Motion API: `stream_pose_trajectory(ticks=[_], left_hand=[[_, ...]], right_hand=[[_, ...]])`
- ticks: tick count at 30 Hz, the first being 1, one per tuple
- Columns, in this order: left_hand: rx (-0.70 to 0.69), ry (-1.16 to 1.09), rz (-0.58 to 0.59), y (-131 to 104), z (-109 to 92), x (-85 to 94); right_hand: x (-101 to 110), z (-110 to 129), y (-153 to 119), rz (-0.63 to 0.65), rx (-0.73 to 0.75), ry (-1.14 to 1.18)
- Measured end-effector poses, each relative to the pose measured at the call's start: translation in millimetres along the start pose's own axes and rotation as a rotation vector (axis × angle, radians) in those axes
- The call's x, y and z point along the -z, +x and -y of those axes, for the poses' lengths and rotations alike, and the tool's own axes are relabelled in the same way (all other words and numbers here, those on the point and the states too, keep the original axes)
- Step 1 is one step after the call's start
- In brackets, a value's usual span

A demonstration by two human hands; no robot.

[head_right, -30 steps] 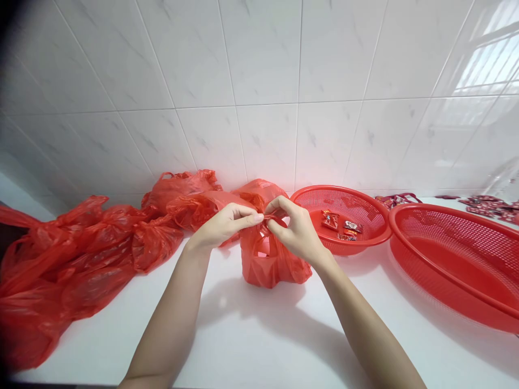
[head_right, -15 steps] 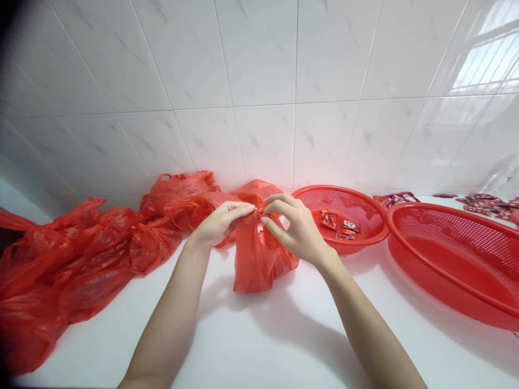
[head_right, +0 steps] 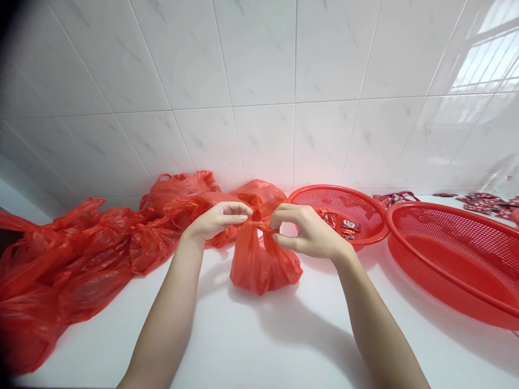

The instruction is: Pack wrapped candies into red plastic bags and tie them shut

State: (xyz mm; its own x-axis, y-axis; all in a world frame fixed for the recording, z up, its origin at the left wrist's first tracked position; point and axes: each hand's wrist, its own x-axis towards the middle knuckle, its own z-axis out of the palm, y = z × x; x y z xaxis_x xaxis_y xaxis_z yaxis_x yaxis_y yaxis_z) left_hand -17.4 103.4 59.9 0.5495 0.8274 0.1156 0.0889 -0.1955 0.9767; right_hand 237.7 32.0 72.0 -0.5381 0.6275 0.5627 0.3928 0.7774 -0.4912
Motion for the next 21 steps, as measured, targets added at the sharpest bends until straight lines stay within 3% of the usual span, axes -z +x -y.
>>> stream_pose_trajectory(ticks=[7,12,16,21], left_hand=[[0.113,0.082,-0.139,9.4,24.8,26.4],[0.225,0.067,-0.277,12.1,38.3,33.8],[0.176,0.032,-0.341,10.6,34.6,31.4],[-0.052,-0.168,-0.452,5.5,14.2,25.1]], right_hand=[[15.8,5.2,-6.0,0.291,-0.048,-0.023],[17.6,7.4,-6.1,0.36,-0.055,0.004],[18.0,5.4,-4.9,0.201,-0.128,0.103],[14.6,2.2,-3.3,-0.097,-0.251,0.452]])
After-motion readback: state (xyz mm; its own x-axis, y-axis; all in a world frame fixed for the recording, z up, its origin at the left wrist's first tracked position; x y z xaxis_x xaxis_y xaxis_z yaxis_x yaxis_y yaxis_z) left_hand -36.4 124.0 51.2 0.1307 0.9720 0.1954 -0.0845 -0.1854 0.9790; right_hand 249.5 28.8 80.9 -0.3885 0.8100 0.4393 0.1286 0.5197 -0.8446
